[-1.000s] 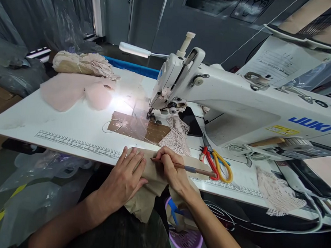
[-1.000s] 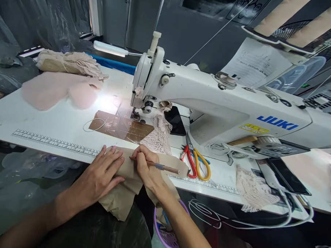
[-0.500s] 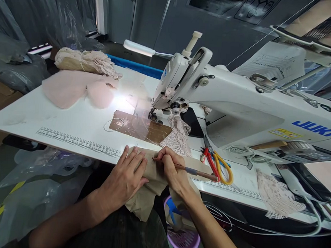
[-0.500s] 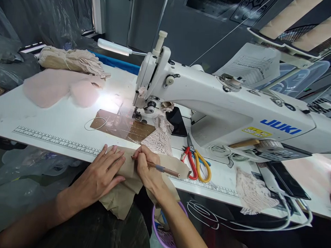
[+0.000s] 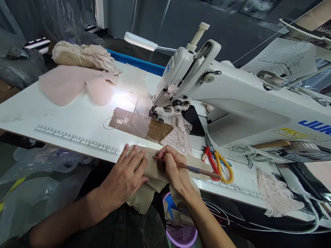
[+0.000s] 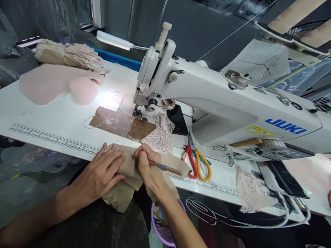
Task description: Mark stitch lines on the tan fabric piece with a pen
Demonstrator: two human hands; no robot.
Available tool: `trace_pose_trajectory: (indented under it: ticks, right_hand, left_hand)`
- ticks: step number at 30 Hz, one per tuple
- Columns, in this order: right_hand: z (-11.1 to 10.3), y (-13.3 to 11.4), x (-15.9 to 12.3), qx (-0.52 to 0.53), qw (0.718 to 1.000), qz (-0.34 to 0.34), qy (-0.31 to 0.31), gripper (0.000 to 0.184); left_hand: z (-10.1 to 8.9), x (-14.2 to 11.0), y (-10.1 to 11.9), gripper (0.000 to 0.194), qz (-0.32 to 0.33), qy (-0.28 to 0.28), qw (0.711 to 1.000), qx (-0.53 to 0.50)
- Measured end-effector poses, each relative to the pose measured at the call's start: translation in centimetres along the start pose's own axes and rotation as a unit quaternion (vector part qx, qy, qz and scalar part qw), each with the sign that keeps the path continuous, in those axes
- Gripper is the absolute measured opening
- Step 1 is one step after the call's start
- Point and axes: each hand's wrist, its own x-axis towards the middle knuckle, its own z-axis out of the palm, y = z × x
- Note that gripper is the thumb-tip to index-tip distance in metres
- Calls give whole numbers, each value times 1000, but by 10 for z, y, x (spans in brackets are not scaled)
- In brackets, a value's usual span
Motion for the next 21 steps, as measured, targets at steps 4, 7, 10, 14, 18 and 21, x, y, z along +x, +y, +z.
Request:
trace_pose_trajectory:
  ticks: [4, 7, 10, 14, 18, 21]
  right_hand:
    - [0, 3, -1, 16, 1000, 6, 24, 22]
    - [-4, 4, 2, 119, 986, 19, 115, 18]
    - [-19, 2, 8, 233, 952, 18, 195, 11]
    - [-48, -10, 6, 212, 941, -53, 257, 25]
    - [-67, -37, -16, 92, 924, -175, 327, 32]
    - [-79, -51, -28, -22, 893, -251, 373, 17]
  left_hand:
    - [0, 0, 0, 38, 2, -1, 1000, -3]
    - [0, 0, -1, 37, 1, -4, 1000, -2]
    - [0, -1, -1, 38, 4, -10, 1000, -2]
    - [-2, 0, -4, 42, 21, -24, 999, 16]
    - [-7, 9, -14, 45, 53, -52, 997, 6]
    - [-10, 17, -25, 42, 70, -71, 995, -19]
